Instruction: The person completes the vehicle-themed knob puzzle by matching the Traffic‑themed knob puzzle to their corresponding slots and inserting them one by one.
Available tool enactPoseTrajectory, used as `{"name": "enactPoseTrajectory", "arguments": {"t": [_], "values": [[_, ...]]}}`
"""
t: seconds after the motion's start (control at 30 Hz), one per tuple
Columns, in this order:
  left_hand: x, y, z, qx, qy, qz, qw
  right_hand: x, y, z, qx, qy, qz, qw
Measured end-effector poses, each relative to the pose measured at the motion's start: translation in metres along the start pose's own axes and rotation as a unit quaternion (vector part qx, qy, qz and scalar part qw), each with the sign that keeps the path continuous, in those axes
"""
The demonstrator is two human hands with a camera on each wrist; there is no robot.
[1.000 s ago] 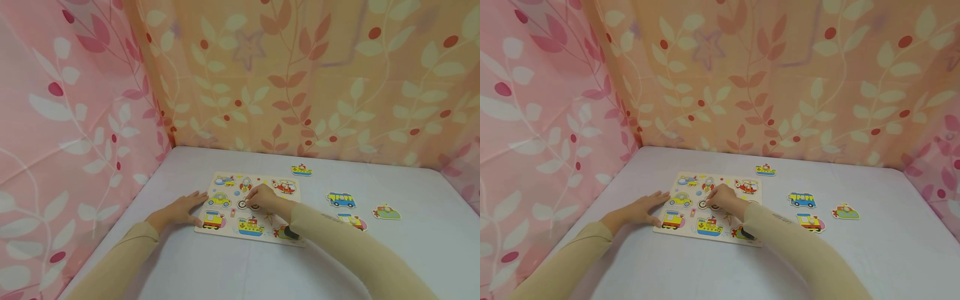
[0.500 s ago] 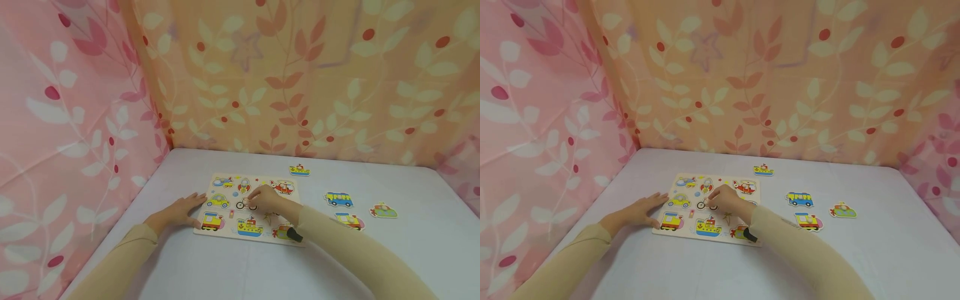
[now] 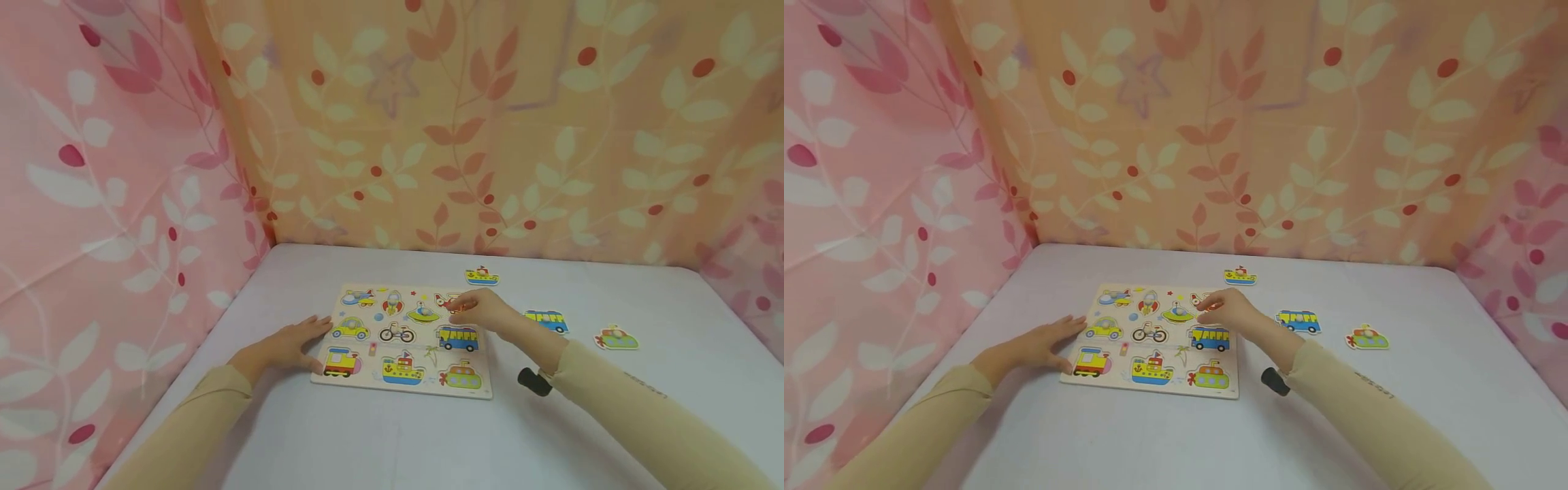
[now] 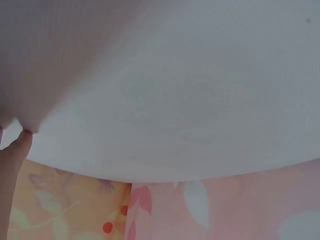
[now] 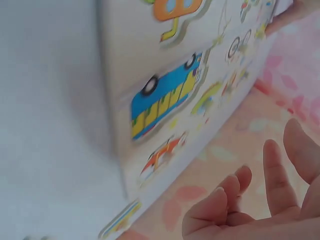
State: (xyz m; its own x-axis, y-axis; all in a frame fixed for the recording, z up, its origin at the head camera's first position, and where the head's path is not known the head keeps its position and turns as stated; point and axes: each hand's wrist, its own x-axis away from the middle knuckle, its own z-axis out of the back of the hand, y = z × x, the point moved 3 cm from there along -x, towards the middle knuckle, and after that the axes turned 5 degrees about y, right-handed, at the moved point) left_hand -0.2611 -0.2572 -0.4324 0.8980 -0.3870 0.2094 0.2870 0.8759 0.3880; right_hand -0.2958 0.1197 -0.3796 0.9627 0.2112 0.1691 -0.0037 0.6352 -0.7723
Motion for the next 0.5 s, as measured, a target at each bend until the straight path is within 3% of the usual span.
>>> {"name": "enactPoseTrajectory", "arguments": {"t": [0.23,0.5], "values": [[-0.004,0.001,0.009,0.003,0.010,-0.021,0.9997,0.014,0.023,0.043,0.019,0.009,-0.008,0.9997],[-0.020,0.004,0.014,-0.031,0.032,-0.057,0.9974,0.028,0.049,0.080,0.029,0.010,-0.011,0.9995]]}}
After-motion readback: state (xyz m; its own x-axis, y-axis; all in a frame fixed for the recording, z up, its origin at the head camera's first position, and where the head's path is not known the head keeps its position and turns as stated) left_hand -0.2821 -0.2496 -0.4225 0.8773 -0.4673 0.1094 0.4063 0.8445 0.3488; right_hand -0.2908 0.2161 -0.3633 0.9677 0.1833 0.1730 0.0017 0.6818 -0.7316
